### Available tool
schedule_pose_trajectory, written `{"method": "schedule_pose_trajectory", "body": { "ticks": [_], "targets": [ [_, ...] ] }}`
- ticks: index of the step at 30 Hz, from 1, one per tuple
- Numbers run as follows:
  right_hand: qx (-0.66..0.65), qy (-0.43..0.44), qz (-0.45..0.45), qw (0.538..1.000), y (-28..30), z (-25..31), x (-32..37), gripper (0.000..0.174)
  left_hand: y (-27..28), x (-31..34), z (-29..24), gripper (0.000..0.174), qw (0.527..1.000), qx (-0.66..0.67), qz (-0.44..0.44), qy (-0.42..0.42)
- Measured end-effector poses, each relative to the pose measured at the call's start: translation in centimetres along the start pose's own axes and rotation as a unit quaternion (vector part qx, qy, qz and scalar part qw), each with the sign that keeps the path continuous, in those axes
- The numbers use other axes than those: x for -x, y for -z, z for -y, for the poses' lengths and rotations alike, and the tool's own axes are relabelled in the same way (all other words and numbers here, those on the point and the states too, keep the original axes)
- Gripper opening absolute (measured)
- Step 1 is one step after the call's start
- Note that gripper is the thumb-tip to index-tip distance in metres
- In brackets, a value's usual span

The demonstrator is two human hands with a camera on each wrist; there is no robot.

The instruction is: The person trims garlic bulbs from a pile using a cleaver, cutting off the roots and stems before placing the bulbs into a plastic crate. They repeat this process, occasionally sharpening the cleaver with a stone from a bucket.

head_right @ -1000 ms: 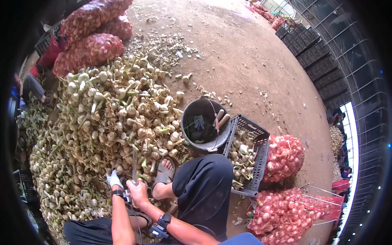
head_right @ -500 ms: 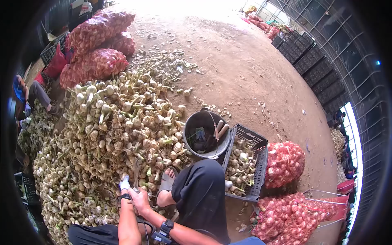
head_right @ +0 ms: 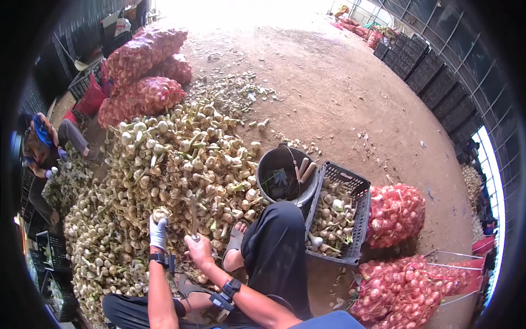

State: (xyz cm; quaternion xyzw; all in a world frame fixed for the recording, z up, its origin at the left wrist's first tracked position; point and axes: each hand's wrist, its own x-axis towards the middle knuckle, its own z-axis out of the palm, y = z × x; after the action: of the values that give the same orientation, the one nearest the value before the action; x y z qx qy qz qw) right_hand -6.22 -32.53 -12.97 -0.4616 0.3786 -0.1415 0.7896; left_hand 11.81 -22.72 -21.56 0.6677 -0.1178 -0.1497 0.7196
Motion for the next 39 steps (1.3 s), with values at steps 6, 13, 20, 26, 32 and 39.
{"method": "schedule_pose_trajectory", "body": {
  "ticks": [6,13,20,26,32,39],
  "targets": [
    [0.276,0.328,0.031,0.903,1.2,2.9,0.1,0.039,-1.1,4.1,-15.0,0.044,0.981,-0.116,0.152,-0.003],
    [0.368,0.5,0.126,0.774,0.7,6.5,4.0,0.024,0.9,11.3,-17.8,0.045,0.904,-0.353,0.189,-0.149],
    [0.435,0.498,0.191,0.725,0.8,6.7,5.5,0.026,1.0,13.7,-16.8,0.072,0.97,-0.179,0.158,-0.045],
    [0.434,0.503,0.22,0.714,0.4,5.5,5.0,0.024,0.7,14.0,-16.7,0.061,0.982,-0.143,0.126,-0.02],
    [0.445,0.484,0.213,0.723,0.5,4.2,4.1,0.021,1.3,13.7,-15.7,0.071,0.97,-0.186,0.158,0.012],
    [0.433,0.483,0.167,0.743,1.0,2.8,2.8,0.022,0.9,13.3,-14.1,0.064,0.956,-0.216,0.194,-0.044]
  ]
}}
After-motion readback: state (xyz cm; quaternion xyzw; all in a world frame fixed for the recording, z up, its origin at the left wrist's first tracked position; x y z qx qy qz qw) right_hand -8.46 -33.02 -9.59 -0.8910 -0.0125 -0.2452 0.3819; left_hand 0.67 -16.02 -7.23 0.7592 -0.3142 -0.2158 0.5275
